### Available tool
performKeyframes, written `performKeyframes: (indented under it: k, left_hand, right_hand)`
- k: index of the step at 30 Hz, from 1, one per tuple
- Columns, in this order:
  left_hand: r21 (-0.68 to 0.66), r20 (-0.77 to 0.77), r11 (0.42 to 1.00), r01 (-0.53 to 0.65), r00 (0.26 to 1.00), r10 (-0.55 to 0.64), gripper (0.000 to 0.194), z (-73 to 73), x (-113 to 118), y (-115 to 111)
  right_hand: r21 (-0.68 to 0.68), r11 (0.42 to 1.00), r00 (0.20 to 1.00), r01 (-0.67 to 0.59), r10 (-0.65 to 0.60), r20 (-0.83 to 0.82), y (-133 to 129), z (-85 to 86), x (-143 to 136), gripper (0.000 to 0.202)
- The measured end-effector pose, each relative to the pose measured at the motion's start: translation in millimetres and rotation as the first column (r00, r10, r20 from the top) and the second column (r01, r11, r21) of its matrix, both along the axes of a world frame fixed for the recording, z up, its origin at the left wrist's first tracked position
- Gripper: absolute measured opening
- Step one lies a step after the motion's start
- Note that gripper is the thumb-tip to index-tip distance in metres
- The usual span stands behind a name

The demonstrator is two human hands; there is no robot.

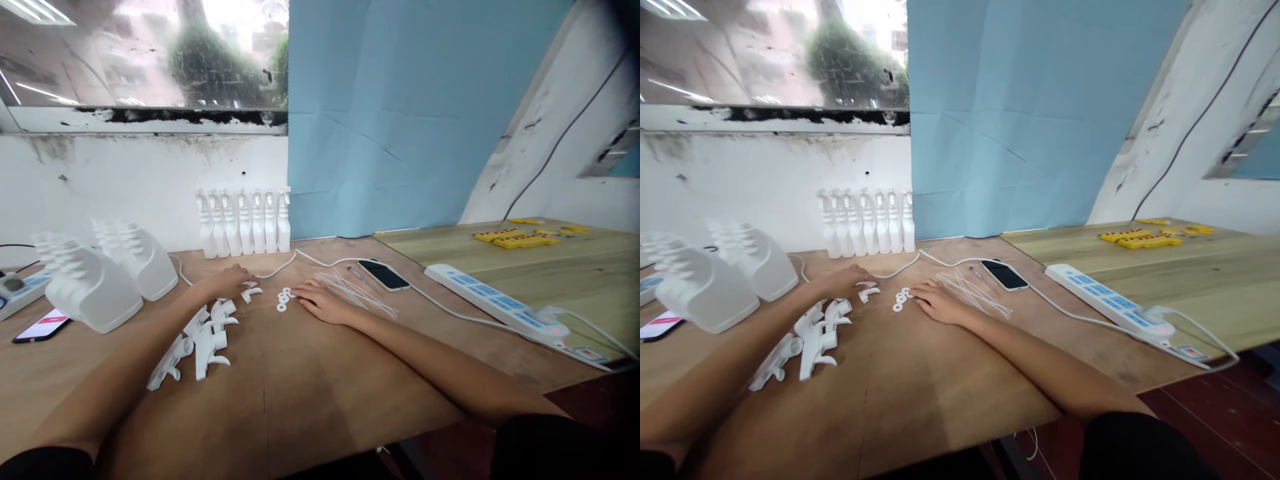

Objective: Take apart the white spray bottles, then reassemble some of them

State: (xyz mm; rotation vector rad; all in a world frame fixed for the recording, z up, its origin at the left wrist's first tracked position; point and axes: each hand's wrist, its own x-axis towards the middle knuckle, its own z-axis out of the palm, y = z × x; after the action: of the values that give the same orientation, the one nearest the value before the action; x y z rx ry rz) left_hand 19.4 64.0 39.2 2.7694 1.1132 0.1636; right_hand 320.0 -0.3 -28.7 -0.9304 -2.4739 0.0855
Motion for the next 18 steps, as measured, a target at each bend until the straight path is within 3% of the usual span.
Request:
performKeyframes:
  k: [4,10,18]
  left_hand:
    - [0.01,0.049,0.999,0.03,0.998,-0.03,0.023,3.3,8,-17]
    - [0.045,0.133,0.999,0.015,0.991,-0.02,0.026,12.7,14,-63]
    - [0.087,0.031,0.995,0.056,0.998,-0.059,0.046,-7.0,21,-80]
  right_hand:
    - [0.012,1.0,0.997,0.005,-0.004,-0.075,0,1.8,0,0.026]
    - [0.015,0.998,0.99,0.056,-0.054,-0.132,-4,5.3,-1,0.022]
    - [0.018,0.995,0.986,0.094,-0.09,-0.143,-10,8.0,-3,0.01]
